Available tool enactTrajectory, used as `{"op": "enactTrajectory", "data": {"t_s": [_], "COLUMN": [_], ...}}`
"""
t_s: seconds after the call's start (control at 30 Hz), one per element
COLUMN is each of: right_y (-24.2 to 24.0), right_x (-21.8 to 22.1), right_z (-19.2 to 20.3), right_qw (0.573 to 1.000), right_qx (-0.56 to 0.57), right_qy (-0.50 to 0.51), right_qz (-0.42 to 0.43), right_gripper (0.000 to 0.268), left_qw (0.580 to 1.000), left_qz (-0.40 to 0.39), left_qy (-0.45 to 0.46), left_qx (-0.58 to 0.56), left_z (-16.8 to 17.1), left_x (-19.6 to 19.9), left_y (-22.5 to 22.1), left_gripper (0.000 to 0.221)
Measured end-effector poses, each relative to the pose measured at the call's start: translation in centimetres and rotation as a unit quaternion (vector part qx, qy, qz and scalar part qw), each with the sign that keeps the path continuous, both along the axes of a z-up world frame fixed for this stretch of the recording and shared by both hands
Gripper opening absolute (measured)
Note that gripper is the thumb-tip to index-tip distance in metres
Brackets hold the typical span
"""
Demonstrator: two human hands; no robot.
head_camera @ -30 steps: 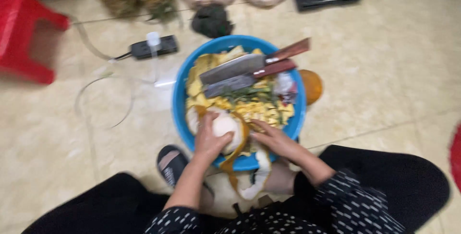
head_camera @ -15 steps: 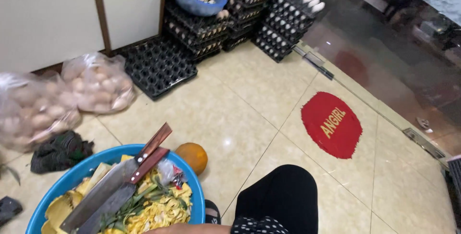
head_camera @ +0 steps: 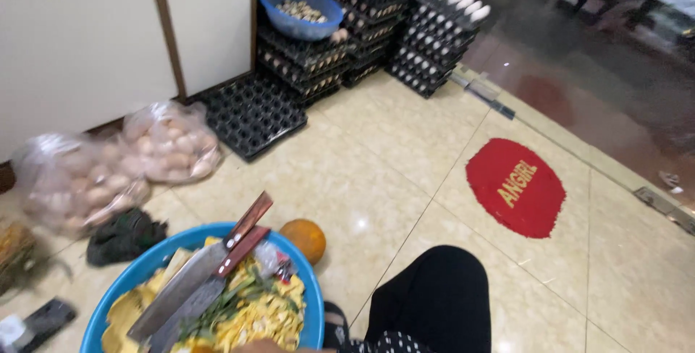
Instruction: Peeling a pomelo using a knife and hands over a bowl
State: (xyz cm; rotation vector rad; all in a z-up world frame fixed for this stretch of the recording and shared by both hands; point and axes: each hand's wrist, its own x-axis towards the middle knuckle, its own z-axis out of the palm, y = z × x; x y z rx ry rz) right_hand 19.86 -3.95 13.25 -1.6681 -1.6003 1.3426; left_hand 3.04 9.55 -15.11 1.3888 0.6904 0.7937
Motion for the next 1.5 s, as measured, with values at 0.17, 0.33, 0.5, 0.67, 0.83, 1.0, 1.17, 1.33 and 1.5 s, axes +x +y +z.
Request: {"op": "enactTrajectory", "data": {"t_s": [0.17,0.33,0.5,0.67,0.83,1.0,1.17,1.33,1.5], "right_y": [-0.7,-1.9,-3.8,-2.8,-1.9,-4.5,-3.3,-4.2,-3.1], "right_x": [0.2,0.2,1.0,0.4,-0.3,-0.1,-0.6,0.2,0.1], "right_z": [-6.8,-7.5,-6.0,-6.5,-6.5,-4.3,-4.9,-3.7,-3.4], "right_qw": [0.985,0.979,0.956,0.968,0.969,0.966,0.978,0.971,0.966], "right_qx": [-0.014,0.009,-0.064,-0.07,-0.111,-0.159,-0.135,-0.136,-0.155], "right_qy": [-0.166,-0.194,-0.284,-0.242,-0.221,-0.198,-0.14,-0.191,-0.201], "right_qz": [0.05,0.055,0.033,-0.008,-0.014,-0.047,-0.074,-0.05,-0.039], "right_gripper": [0.067,0.064,0.073,0.07,0.071,0.072,0.068,0.066,0.066], "left_qw": [0.994,0.978,0.97,0.949,0.948,0.949,0.948,0.947,0.948], "left_qz": [0.077,0.049,0.083,0.084,0.105,0.117,0.141,0.134,0.128], "left_qy": [0.064,0.2,0.225,0.303,0.301,0.292,0.281,0.287,0.287], "left_qx": [-0.044,-0.033,-0.047,0.016,-0.014,-0.018,-0.051,-0.058,-0.05], "left_z": [0.7,13.9,12.4,11.7,13.9,13.9,14.5,15.0,15.1], "left_x": [-7.2,-6.0,-5.7,-4.4,-4.0,-4.3,-4.5,-4.0,-4.1], "left_y": [-3.6,-5.3,-5.3,-6.6,-7.2,-7.2,-7.2,-7.6,-7.6], "left_gripper": [0.079,0.082,0.08,0.082,0.082,0.08,0.077,0.079,0.08]}}
